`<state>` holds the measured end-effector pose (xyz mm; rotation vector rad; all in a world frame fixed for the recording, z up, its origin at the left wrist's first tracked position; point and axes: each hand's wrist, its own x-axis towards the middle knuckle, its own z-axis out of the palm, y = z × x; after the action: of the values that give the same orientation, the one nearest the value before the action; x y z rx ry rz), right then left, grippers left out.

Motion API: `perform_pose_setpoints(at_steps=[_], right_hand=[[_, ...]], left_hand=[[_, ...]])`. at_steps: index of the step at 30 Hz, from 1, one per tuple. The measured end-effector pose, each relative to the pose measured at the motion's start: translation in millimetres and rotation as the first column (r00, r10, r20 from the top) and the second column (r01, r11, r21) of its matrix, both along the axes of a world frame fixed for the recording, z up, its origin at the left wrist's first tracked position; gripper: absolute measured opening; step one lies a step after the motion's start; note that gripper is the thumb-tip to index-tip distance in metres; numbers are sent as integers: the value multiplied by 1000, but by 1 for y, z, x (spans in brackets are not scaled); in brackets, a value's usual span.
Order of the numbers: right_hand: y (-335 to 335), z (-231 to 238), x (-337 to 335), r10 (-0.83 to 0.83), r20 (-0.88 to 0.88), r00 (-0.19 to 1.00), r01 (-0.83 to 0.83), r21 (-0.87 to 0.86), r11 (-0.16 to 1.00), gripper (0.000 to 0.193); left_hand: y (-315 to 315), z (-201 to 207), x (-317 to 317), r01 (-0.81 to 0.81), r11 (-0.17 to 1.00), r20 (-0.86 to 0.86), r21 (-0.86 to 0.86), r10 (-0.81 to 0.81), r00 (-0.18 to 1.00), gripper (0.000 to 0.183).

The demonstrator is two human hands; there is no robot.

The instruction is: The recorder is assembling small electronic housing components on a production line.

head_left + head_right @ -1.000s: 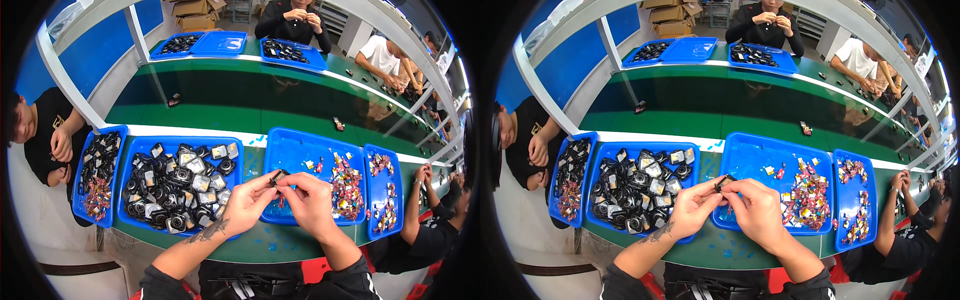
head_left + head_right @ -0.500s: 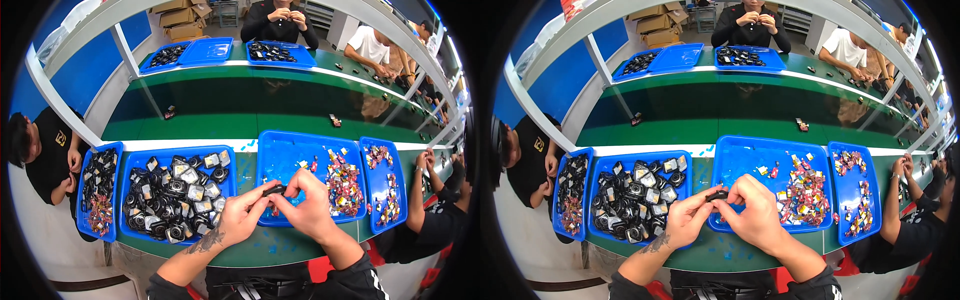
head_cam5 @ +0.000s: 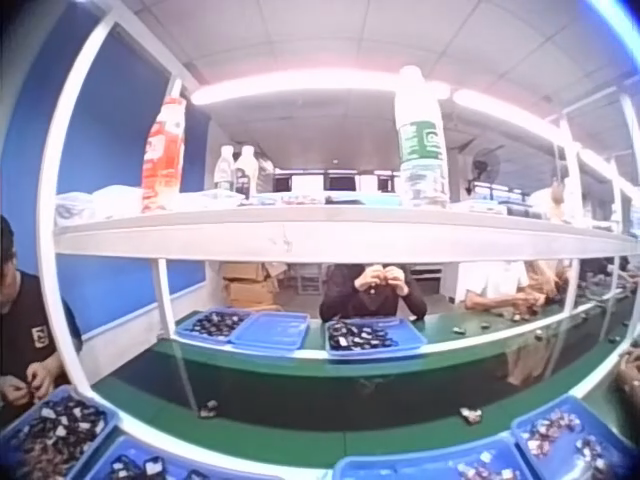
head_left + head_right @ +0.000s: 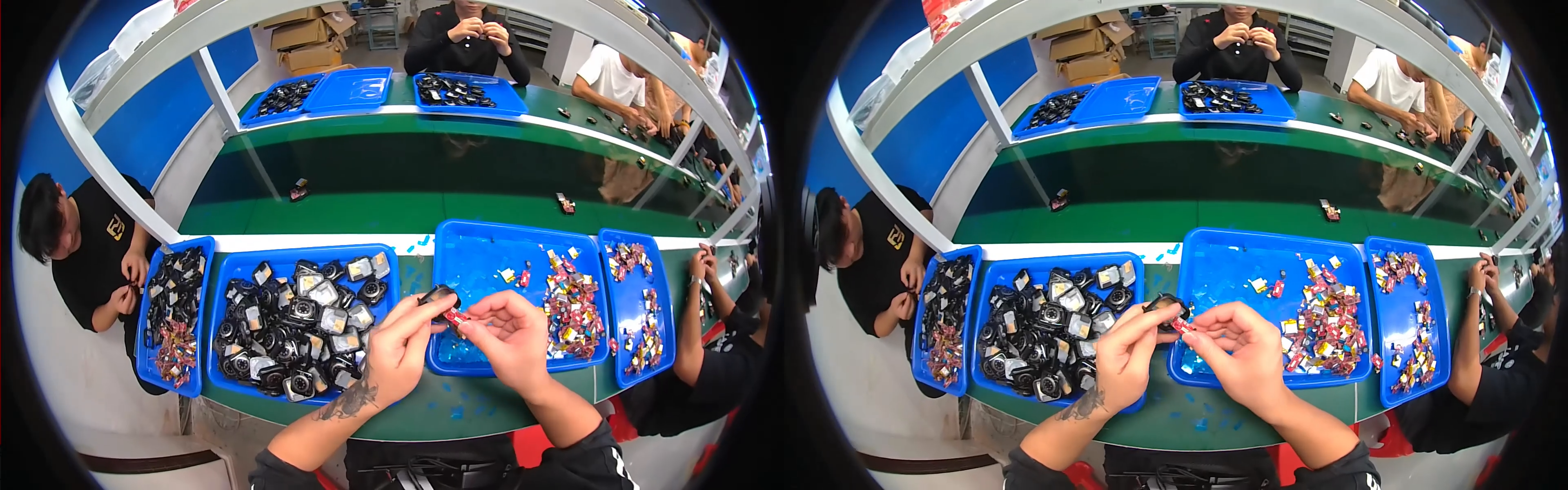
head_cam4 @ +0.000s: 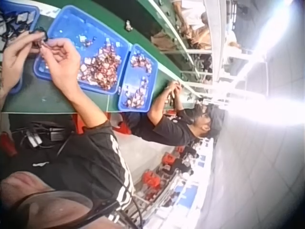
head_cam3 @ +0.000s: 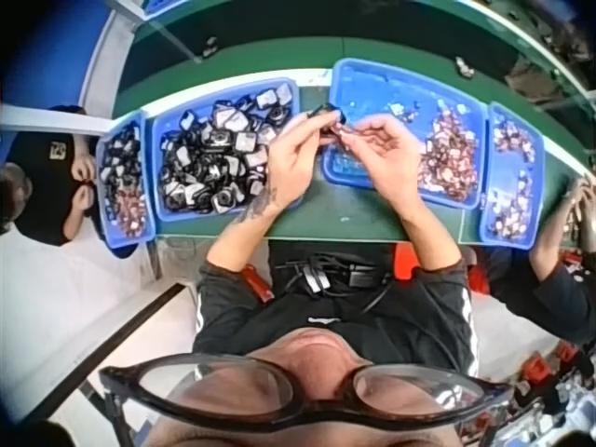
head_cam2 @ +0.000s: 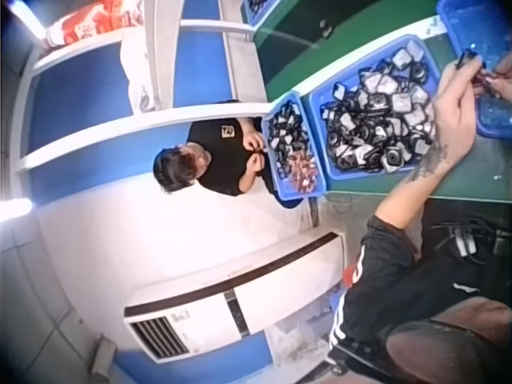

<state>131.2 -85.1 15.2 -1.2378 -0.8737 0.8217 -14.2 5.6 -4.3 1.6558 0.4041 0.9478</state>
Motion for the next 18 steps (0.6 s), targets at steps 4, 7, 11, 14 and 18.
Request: perform_pose_setpoints(at_steps=[4, 7, 11, 14, 18], right_hand=[[-3, 1, 4, 54, -61, 997, -53, 17, 998, 16], [-4, 2, 6, 90, -135, 987, -94, -24, 995, 16], [-3, -5, 16, 137, -84, 987, -134, 40, 990, 15], [-5, -6, 19, 166, -145, 975, -162, 40, 986, 13], [-5, -4, 14, 150, -237, 960, -168, -55, 984, 11]], left_hand=[[-3, 3, 3, -27, 967, -94, 252, 52, 994, 36], [-3, -3, 3, -105, 952, -65, 288, 129, 989, 34], [-4, 1, 3, -120, 921, -121, 371, 176, 977, 27], [-5, 2, -1, -13, 998, -210, 69, 27, 977, 20], [-8, -7, 6, 175, 769, 111, -615, -136, 985, 17]])
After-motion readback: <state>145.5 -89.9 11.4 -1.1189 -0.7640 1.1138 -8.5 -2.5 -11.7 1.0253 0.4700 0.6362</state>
